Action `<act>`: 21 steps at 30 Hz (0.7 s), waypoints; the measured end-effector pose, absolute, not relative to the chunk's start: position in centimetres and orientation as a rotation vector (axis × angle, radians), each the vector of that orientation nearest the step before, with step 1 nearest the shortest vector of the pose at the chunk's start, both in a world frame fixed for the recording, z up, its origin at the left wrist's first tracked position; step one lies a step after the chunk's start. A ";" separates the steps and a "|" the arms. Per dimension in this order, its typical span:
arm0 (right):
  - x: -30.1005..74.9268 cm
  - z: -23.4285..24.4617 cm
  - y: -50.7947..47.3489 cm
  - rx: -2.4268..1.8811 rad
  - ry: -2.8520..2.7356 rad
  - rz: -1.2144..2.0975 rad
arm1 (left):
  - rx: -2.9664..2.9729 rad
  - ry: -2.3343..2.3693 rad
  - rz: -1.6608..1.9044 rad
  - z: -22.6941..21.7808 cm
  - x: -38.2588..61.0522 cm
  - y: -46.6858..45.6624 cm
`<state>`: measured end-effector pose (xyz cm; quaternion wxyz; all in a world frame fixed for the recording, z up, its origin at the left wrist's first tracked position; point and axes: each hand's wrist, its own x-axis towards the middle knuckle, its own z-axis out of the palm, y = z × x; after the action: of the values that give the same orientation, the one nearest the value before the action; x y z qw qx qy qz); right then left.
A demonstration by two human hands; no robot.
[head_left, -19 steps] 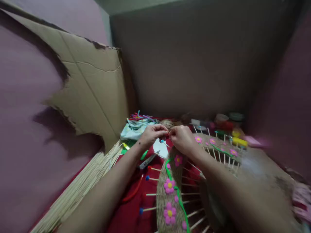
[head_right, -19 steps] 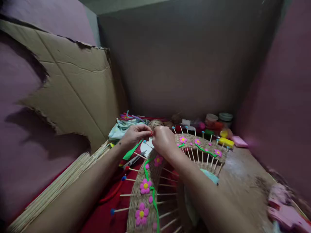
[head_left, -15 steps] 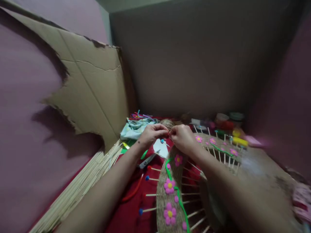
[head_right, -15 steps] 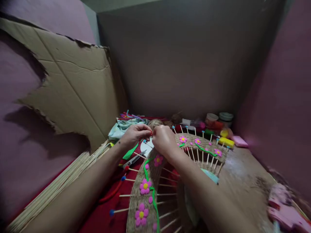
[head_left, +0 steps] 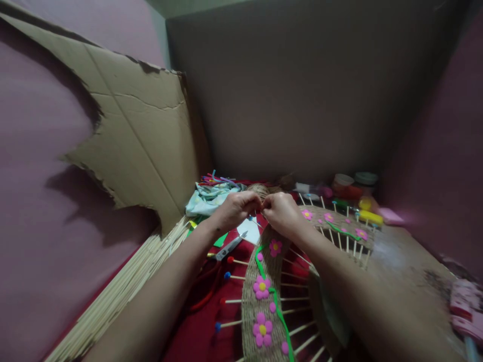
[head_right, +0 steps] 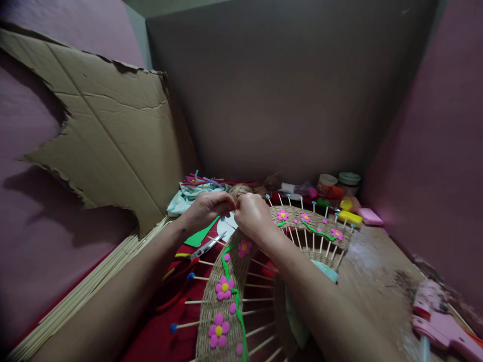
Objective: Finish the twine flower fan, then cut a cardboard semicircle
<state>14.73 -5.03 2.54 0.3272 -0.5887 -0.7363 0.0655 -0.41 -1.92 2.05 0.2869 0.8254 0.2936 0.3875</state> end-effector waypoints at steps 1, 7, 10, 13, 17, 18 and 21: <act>14.8 2.6 -5.0 -1.538 -1.929 0.180 | 2.238 0.795 1.008 2.2 -0.5 -1.9; 14.7 2.7 -5.5 -1.506 -1.945 0.235 | 1.742 0.793 0.943 1.8 -0.5 -1.1; 14.6 2.7 -5.6 -1.500 -1.943 0.218 | 1.668 0.771 0.905 0.7 -0.3 -0.6; 14.6 2.6 -5.6 -1.523 -1.925 0.128 | 1.632 0.778 0.875 -0.3 -0.1 -0.5; 14.7 2.5 -5.4 -1.555 -1.921 0.016 | 1.673 0.834 0.865 -0.4 -0.1 -0.9; 14.7 2.5 -5.4 -1.561 -1.926 -0.002 | 1.698 0.845 0.851 -0.2 -0.3 -1.1; 14.8 2.6 -5.4 -1.562 -1.941 -0.020 | 1.801 0.869 0.785 0.9 -0.8 -1.4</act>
<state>14.77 -5.41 2.56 0.3194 -0.5942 -0.7381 -0.0076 -0.85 -1.43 0.91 0.4766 0.7369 0.3558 0.3214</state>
